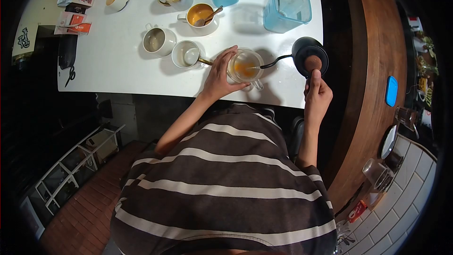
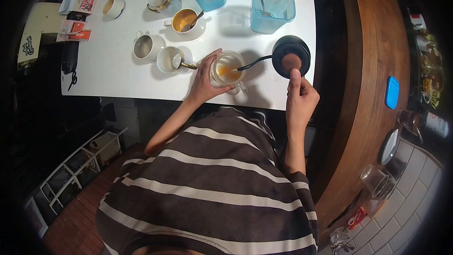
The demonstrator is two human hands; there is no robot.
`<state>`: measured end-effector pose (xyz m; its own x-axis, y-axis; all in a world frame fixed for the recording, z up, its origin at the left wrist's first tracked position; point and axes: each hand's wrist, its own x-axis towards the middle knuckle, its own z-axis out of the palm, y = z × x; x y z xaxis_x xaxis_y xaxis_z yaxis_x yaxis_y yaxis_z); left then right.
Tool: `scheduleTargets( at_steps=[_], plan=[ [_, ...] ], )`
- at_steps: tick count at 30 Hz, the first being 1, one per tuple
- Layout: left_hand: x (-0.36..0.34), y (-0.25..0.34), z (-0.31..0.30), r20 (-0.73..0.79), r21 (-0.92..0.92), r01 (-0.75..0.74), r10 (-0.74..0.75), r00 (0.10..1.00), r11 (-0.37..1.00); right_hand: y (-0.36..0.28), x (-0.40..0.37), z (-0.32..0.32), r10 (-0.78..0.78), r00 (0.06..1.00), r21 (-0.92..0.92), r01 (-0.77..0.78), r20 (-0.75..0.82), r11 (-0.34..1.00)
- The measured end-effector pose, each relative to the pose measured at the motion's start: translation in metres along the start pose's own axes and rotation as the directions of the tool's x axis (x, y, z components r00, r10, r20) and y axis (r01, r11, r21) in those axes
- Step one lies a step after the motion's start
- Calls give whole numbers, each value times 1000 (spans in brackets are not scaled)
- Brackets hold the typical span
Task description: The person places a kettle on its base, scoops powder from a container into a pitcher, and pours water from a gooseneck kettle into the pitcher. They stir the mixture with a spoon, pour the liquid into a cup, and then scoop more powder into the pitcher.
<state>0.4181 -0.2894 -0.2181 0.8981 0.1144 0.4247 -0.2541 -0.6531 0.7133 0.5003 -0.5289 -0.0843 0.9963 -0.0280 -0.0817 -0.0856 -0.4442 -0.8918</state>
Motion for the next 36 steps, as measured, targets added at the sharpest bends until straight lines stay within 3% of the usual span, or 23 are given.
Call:
scheduleTargets(
  at_steps=[15,29,36],
  plan=[
    [-2,-2,0,55,15,49,-49,997,999,-3,2,7,-94,996,-10,94,11,996],
    [0,-1,0,-4,4,-21,21,1000,1000,-13,4,1,-151,988,-52,150,-22,987],
    [0,-2,2,-48,-19,-25,24,999,1000,-20,3,-15,-162,987,-172,159,0,972]
  ],
)
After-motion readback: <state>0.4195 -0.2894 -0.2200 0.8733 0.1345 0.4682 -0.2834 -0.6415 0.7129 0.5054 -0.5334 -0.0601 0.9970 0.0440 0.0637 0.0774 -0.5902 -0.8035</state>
